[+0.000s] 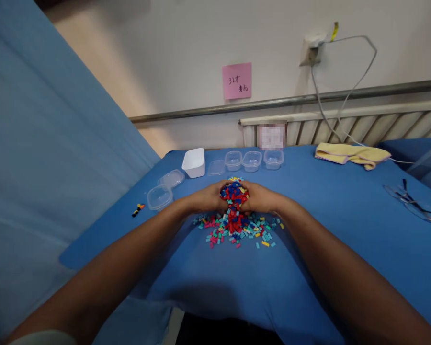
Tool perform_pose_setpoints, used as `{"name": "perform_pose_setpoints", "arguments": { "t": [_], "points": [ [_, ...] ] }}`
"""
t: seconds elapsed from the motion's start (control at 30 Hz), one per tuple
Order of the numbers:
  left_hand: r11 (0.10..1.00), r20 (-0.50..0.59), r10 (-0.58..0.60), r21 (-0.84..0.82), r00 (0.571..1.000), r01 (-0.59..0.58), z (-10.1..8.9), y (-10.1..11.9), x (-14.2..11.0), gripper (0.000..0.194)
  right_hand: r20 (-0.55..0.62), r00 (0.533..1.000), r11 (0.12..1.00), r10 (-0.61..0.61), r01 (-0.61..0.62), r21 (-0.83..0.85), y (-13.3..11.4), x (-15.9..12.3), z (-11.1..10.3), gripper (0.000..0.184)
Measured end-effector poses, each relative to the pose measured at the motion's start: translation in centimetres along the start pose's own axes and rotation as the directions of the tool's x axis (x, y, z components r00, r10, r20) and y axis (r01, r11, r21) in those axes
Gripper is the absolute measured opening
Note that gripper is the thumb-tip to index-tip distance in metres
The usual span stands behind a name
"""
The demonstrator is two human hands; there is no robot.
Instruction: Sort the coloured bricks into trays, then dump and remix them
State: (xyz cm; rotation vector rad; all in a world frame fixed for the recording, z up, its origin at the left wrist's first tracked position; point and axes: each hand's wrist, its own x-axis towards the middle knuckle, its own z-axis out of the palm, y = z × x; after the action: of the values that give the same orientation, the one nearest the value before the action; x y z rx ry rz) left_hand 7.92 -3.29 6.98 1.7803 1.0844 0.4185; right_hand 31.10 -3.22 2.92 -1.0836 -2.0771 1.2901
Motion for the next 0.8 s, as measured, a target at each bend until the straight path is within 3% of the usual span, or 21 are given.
{"name": "perform_pose_setpoints", "arguments": {
  "t": [0.1,0.17,0.3,0.4,0.63,0.73,0.8],
  "points": [
    [0.999,-0.022,0.034,-0.042,0.999,-0.035,-0.6,1.3,0.2,0.076,-0.037,0.993,0.994,-0.108,0.109,0.027,-1.3,0.2,-1.3,0.060],
    [0.998,-0.042,0.064,-0.025,0.997,-0.065,-1.2,2.3,0.3,0.082,-0.087,0.981,0.984,-0.176,0.172,-0.044,-2.3,0.0,-2.3,0.060],
    [0.987,-0.118,0.110,0.127,0.987,-0.094,-2.2,3.9,0.4,0.097,-0.190,0.952,0.946,-0.240,0.186,-0.264,-3.6,-0.7,-3.6,0.077],
    [0.974,-0.134,0.109,0.214,0.985,-0.079,-2.2,4.1,0.4,0.098,-0.183,0.950,0.924,-0.253,0.181,-0.336,-3.6,-0.9,-3.9,0.080],
    [0.965,-0.108,0.092,0.255,0.990,-0.062,-1.6,2.5,-0.7,0.080,-0.066,0.977,0.961,-0.203,0.186,-0.206,-1.9,-0.3,-3.7,0.070],
    [0.949,-0.084,0.082,0.311,0.993,-0.052,-1.9,2.4,-2.6,0.079,-0.059,0.983,0.983,-0.172,0.168,-0.073,-0.7,0.3,-3.8,0.065],
    [0.918,-0.021,0.052,0.395,0.998,-0.039,-1.5,2.5,-4.4,0.085,-0.081,0.985,0.981,-0.154,0.143,-0.127,0.0,0.9,-3.7,0.057]
  ]
}}
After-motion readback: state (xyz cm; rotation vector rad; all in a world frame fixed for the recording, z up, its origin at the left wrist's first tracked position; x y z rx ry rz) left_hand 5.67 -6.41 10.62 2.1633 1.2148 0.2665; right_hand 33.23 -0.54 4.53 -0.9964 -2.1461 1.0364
